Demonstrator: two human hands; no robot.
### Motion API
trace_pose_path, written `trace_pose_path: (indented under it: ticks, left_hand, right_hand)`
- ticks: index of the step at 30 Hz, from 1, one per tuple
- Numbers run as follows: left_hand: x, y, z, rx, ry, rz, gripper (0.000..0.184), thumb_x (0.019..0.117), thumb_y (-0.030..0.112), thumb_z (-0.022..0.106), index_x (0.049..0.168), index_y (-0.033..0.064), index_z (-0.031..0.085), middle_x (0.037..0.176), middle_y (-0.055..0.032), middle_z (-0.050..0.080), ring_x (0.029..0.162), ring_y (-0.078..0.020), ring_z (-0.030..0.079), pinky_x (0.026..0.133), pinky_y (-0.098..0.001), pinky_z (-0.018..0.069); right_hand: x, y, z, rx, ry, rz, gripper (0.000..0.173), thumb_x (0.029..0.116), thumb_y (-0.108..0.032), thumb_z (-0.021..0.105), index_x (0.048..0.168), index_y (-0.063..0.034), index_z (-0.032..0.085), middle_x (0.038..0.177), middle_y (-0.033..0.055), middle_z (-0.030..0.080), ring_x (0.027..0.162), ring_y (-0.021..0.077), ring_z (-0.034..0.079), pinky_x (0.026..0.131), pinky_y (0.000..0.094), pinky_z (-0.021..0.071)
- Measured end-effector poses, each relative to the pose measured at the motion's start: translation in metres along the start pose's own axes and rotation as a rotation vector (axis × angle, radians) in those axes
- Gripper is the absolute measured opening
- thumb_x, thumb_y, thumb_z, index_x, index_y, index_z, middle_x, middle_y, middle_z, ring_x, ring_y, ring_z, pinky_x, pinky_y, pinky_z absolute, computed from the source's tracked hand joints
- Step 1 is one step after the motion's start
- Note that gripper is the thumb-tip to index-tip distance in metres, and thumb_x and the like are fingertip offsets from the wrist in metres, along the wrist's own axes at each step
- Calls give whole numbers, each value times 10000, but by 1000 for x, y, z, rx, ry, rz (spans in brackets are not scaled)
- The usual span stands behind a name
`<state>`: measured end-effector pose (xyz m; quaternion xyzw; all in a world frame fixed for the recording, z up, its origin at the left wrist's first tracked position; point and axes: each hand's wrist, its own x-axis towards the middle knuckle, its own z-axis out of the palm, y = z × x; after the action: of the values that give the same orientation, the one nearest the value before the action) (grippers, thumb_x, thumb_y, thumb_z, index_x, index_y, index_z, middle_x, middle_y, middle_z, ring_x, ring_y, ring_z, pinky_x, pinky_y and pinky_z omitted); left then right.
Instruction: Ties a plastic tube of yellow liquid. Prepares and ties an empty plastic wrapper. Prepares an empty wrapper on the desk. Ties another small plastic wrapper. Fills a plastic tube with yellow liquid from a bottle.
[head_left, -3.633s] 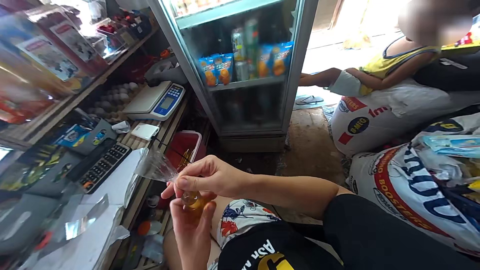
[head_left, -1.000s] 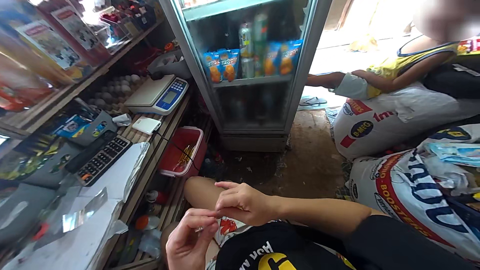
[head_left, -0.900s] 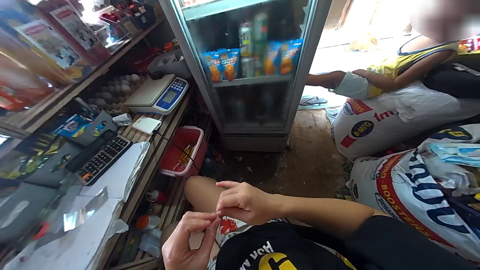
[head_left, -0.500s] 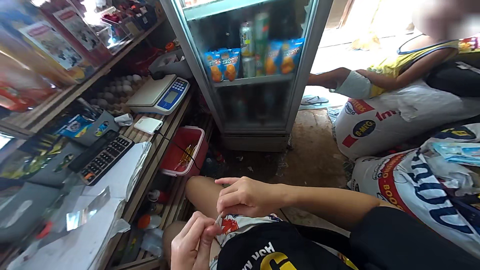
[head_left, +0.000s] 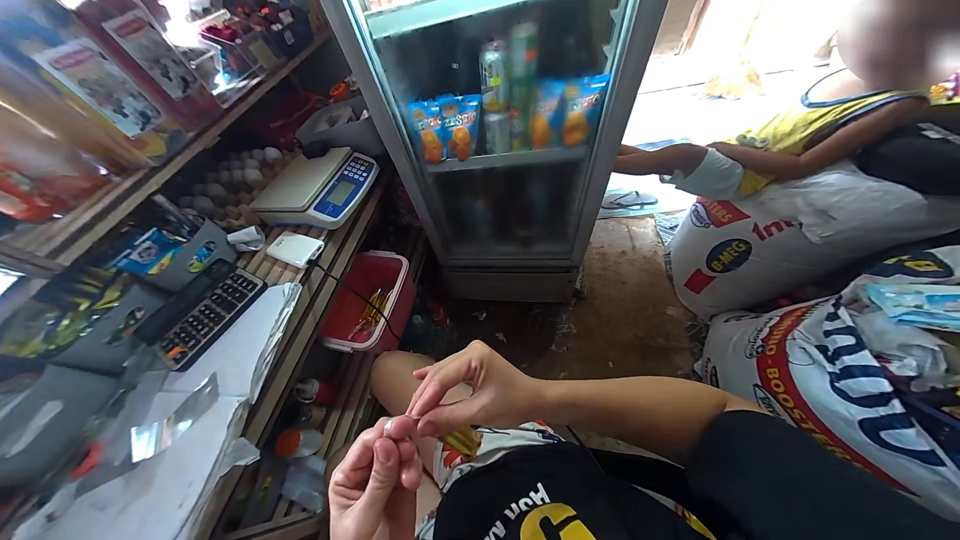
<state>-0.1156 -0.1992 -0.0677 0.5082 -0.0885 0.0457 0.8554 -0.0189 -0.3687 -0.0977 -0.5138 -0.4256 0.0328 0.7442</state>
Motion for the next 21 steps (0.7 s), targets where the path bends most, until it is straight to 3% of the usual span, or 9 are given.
trace_pose_path:
  ticks: [3, 5, 9, 12, 15, 18, 21]
  left_hand:
    - [0, 1, -3, -72, 83, -32, 191, 981, 220, 667, 1058, 104, 797, 912, -6, 767, 715, 6, 680, 639, -129, 549]
    - [-1, 4, -6, -123, 110, -39, 173, 968, 217, 684, 1024, 98, 798, 843, 0, 754, 668, 7, 665, 604, -131, 539]
    - [-5, 11, -9, -184, 138, 9, 169, 964, 229, 689, 966, 93, 790, 757, 17, 721, 616, 7, 642, 569, -130, 520]
    - [-7, 10, -9, -255, 79, 47, 175, 988, 220, 656, 1012, 94, 775, 808, 13, 721, 681, -14, 660, 631, -144, 536]
    - [-6, -2, -3, -479, -6, 71, 166, 983, 153, 643, 1092, 98, 755, 951, -23, 729, 832, -67, 687, 751, -179, 553]
    - [-5, -16, 10, -723, -99, 59, 172, 976, 92, 631, 1116, 70, 729, 976, -52, 723, 887, -103, 697, 807, -205, 556]
    - [-3, -10, 20, -753, -165, 84, 141, 939, 70, 660, 1022, 31, 767, 855, -41, 748, 826, -80, 717, 823, -203, 563]
  right_hand:
    - [0, -1, 4, 22, 12, 41, 134, 924, -45, 727, 984, 72, 751, 969, 102, 768, 968, 116, 720, 1027, 360, 534]
    - [2, 0, 7, -72, -3, -69, 148, 946, -56, 708, 982, 84, 742, 965, 131, 764, 962, 155, 731, 1034, 390, 539]
    - [15, 0, 11, -332, -83, -326, 154, 1005, -69, 635, 981, 58, 718, 935, 138, 754, 953, 195, 742, 1132, 507, 461]
    - [33, -3, 9, -518, -132, -461, 159, 1020, -21, 567, 989, 39, 711, 897, 135, 748, 918, 215, 748, 1139, 538, 440]
    - [55, -4, 13, -670, -90, -573, 141, 1001, 20, 564, 1003, 15, 704, 916, 133, 744, 907, 230, 746, 1087, 531, 490]
    - [75, -4, 28, -595, -43, -651, 126, 993, 0, 602, 1000, 29, 724, 943, 136, 753, 949, 235, 746, 1088, 540, 489]
    - [89, -25, 54, -226, -112, -658, 217, 1019, -50, 541, 979, 75, 714, 938, 171, 749, 943, 251, 744, 1119, 558, 447]
